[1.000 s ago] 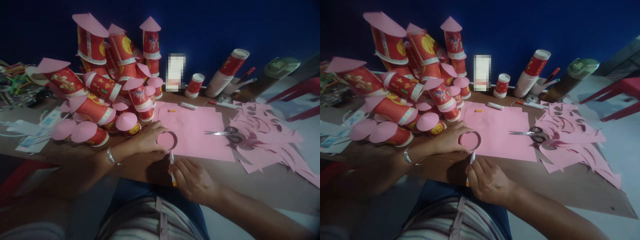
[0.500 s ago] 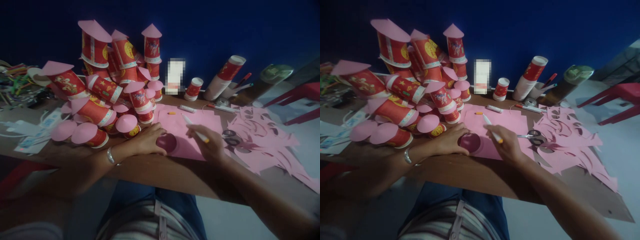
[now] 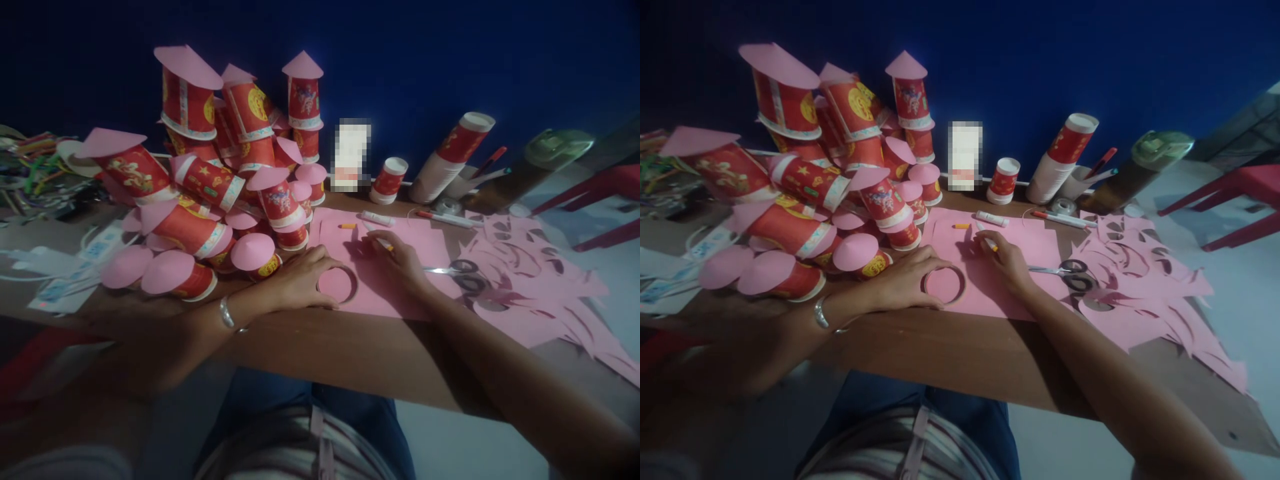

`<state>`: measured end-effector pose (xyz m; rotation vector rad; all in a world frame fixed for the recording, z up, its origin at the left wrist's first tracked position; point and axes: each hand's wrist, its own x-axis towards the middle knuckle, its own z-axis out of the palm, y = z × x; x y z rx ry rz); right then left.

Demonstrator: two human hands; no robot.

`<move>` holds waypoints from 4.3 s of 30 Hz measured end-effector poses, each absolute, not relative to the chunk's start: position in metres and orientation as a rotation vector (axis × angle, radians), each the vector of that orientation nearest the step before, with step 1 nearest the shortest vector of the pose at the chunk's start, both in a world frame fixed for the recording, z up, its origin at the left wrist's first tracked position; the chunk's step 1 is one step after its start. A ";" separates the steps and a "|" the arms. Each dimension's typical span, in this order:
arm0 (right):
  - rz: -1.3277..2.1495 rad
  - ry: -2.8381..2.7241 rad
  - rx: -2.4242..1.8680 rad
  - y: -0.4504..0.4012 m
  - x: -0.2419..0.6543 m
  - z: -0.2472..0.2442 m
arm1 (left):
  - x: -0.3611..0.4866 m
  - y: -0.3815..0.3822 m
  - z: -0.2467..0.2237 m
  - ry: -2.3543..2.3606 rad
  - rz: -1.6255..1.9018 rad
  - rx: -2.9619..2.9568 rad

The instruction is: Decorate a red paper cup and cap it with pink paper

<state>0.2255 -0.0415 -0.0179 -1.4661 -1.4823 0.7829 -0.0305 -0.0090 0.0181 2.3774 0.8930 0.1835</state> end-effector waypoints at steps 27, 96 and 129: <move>0.975 -1.060 -1.150 -0.044 0.228 -0.009 | -0.028 -0.008 0.016 0.888 0.256 2.413; 1.333 -1.538 -1.128 0.034 0.191 0.018 | -0.025 -0.013 0.023 1.079 0.091 2.591; 1.292 -1.756 -1.194 0.042 0.201 0.024 | -0.021 -0.016 0.034 1.190 -0.100 2.580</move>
